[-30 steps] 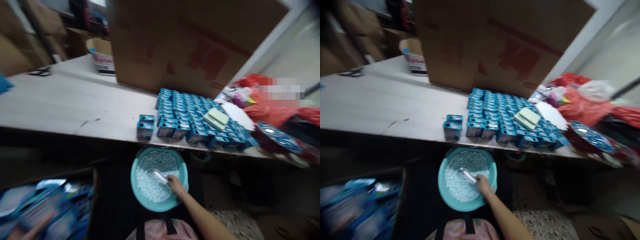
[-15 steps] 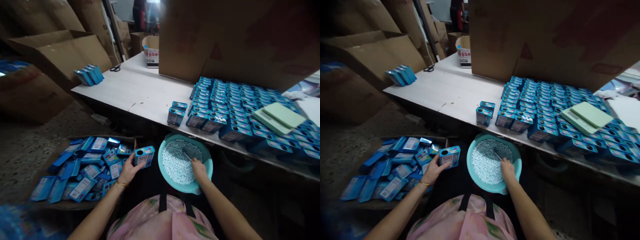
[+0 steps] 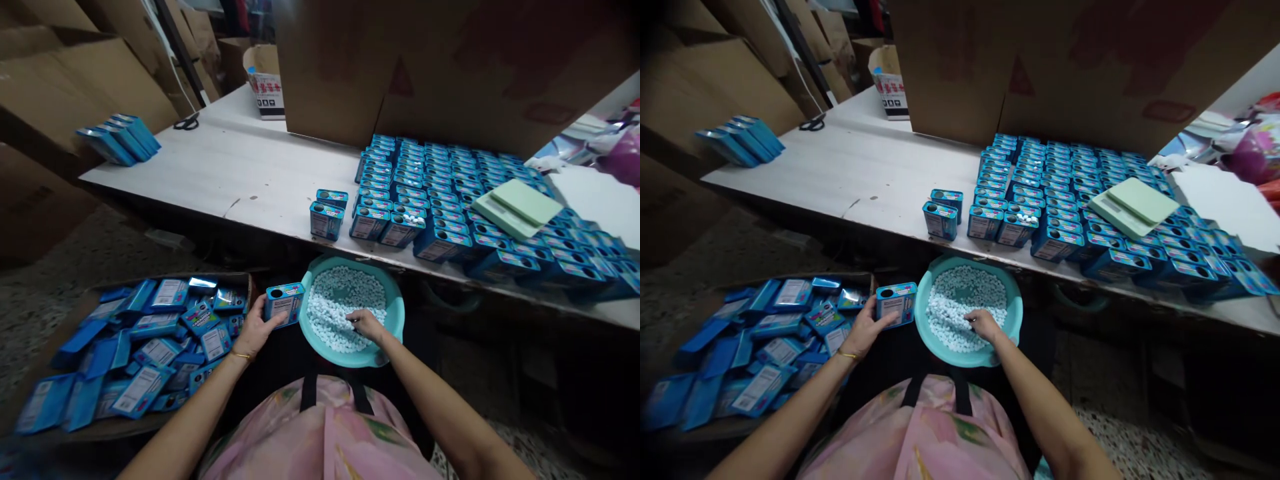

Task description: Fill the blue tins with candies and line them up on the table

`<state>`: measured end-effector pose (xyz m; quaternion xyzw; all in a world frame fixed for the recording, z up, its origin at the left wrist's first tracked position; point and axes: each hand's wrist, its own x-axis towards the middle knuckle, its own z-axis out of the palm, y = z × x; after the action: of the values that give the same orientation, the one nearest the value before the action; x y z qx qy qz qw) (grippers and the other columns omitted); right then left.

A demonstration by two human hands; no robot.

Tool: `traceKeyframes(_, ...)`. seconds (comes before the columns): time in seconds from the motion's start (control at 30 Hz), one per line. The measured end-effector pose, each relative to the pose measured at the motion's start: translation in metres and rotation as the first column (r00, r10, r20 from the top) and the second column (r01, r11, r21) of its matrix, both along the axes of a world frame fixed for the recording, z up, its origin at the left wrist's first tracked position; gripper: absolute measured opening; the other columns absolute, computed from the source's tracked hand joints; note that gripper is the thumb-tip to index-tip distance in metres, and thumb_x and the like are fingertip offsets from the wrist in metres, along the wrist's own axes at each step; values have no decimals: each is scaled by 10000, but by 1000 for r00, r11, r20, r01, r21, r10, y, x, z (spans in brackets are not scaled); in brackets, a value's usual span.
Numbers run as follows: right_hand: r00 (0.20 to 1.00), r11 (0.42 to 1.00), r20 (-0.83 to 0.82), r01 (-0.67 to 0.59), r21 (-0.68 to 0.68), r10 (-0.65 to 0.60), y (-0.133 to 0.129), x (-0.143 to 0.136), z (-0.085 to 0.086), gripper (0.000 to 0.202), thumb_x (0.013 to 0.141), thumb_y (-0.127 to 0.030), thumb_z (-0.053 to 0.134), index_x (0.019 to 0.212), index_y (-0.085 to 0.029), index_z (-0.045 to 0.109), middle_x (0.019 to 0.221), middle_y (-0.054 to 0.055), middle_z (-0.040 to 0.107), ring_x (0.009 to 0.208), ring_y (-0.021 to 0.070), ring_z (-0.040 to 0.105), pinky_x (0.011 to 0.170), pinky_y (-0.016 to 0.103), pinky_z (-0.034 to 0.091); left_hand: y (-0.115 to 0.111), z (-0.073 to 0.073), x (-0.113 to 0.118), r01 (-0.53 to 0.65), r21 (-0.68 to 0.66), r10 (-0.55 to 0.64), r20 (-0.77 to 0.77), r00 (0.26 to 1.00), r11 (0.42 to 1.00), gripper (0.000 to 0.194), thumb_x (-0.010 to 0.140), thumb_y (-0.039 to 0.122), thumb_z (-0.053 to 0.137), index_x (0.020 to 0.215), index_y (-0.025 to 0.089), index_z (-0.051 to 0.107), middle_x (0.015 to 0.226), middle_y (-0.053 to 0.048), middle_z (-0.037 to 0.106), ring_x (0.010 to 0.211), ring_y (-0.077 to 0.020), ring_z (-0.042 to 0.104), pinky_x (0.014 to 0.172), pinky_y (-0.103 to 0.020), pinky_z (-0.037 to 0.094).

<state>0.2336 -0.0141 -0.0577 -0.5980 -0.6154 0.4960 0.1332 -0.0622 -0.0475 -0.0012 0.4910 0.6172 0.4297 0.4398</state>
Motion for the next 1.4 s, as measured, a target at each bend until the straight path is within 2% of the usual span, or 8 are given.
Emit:
traceKeyframes(0.33, 979, 994, -174, -98, 37, 103, 14, 47, 113, 326, 681, -196, 470, 938, -167, 668, 733, 7, 501, 550, 67, 448, 464, 177, 372, 30, -4, 38, 227, 93, -197, -253, 947, 969, 414, 671, 287, 599, 1051, 176, 478, 958, -37, 577, 893, -183, 542, 849, -344, 414)
traceKeyframes(0.53, 927, 916, 236, -343, 208, 293, 29, 38, 154, 346, 719, -121, 419, 925, -218, 678, 785, 23, 614, 737, 117, 537, 638, 202, 384, 41, -13, 71, 342, 165, -262, -374, 890, 925, 425, 648, 206, 580, 1066, 200, 504, 1033, -49, 555, 965, -206, 513, 861, -346, 398)
traceKeyframes(0.7, 646, 836, 686, -539, 100, 335, 30, 12, 188, 300, 710, -108, 429, 854, -220, 667, 874, 66, 644, 847, 171, 567, 688, 237, 372, 46, -17, 85, 412, 188, -305, -424, 853, 892, 409, 631, 155, 560, 1036, 200, 520, 1020, -40, 556, 966, -208, 495, 876, -370, 383)
traceKeyframes(0.9, 512, 786, 786, -616, 57, 345, 27, -2, 214, 248, 724, -96, 414, 836, -174, 621, 898, 91, 614, 783, 174, 576, 644, 249, 377, 48, -26, 89, 383, 172, -295, -388, 873, 907, 411, 629, 148, 562, 1034, 200, 513, 1014, -36, 546, 980, -208, 489, 884, -380, 384)
traceKeyframes(1.0, 557, 818, 772, -568, 86, 305, 28, 23, 195, 269, 745, -101, 407, 867, -193, 629, 894, 74, 597, 790, 158, 566, 651, 234, 365, 48, -29, 81, 331, 155, -262, -350, 899, 931, 421, 625, 161, 574, 1039, 206, 509, 1037, -44, 545, 987, -218, 499, 881, -379, 388)
traceKeyframes(1.13, 665, 906, 720, -405, 124, 198, 31, 46, 121, 356, 806, -118, 353, 1033, -246, 595, 956, 61, 582, 875, 155, 546, 686, 224, 364, 41, -30, 69, 223, 121, -184, -271, 945, 967, 426, 652, 223, 585, 1066, 204, 488, 1019, -54, 561, 965, -223, 529, 860, -369, 405)
traceKeyframes(1.27, 679, 942, 697, -335, 13, 232, 16, 16, 36, 381, 805, -69, 316, 1059, -172, 580, 1045, 120, 572, 897, 170, 549, 681, 238, 385, 29, -27, 66, 128, 94, -106, -208, 972, 987, 431, 682, 309, 591, 1077, 193, 464, 972, -42, 577, 910, -198, 551, 831, -337, 422)
traceKeyframes(1.4, 728, 918, 600, -396, -28, 332, -6, -24, -8, 339, 796, -89, 350, 1005, -152, 610, 1010, 113, 608, 919, 178, 551, 704, 237, 396, 26, -25, 68, 63, 76, -50, -152, 987, 995, 426, 675, 348, 607, 1044, 185, 468, 948, -28, 582, 883, -180, 554, 829, -319, 425)
